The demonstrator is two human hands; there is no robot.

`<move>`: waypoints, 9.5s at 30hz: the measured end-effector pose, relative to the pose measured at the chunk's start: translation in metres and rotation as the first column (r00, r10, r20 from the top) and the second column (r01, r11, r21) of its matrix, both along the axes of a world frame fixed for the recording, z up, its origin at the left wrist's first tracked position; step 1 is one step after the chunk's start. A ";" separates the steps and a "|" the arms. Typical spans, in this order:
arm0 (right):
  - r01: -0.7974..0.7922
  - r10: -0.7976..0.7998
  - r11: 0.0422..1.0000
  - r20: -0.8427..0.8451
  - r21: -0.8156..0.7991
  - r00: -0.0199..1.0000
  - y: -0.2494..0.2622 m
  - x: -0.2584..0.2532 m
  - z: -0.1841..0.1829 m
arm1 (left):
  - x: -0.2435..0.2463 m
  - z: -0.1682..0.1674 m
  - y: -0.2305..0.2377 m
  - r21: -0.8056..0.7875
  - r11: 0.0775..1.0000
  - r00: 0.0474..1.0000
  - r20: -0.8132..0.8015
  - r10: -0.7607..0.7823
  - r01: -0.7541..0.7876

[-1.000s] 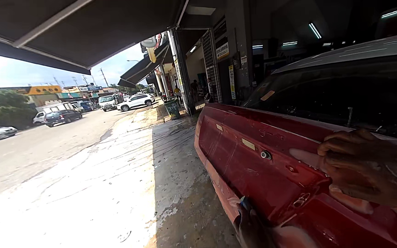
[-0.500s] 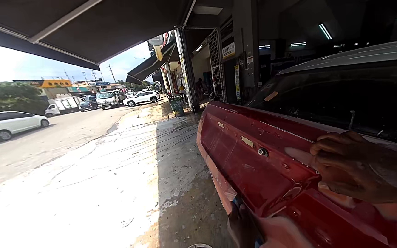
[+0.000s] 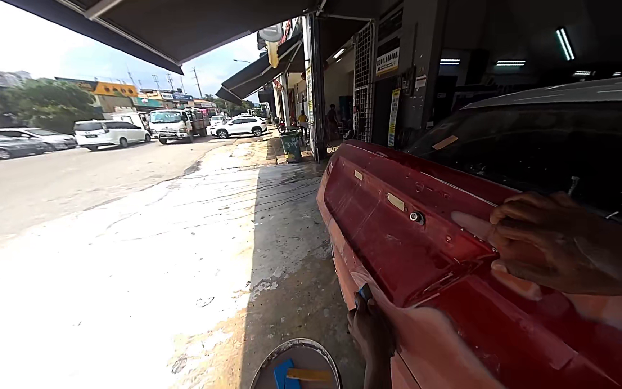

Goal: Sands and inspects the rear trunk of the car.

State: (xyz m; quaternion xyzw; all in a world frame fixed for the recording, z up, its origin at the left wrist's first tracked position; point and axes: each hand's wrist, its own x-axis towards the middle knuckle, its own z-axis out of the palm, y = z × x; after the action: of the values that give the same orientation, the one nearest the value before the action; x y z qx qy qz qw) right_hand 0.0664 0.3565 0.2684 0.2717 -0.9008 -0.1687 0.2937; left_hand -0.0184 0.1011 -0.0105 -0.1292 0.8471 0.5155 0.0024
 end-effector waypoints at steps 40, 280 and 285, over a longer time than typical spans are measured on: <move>0.084 -0.084 0.996 0.094 0.003 0.992 -0.007 0.008 0.005 | 0.162 0.028 0.083 -0.056 0.998 0.663 -0.747 -0.054 0.017; 0.583 -0.550 0.810 -0.258 0.069 0.794 -0.214 -0.010 -0.290 | -0.240 0.001 -0.015 -0.543 0.661 -0.093 -0.804 -0.588 0.518; 0.641 -0.598 0.765 -0.299 0.064 0.744 -0.216 0.035 -0.330 | -0.242 0.003 -0.016 -0.525 0.689 -0.061 -0.815 -0.577 0.500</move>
State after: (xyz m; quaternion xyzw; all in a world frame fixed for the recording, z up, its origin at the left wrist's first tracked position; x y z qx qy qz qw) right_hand 0.1017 0.1400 -0.0612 -0.0452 -0.8760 -0.3639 0.3132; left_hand -0.2606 0.0847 -0.0072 0.5607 0.6482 0.4047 -0.3189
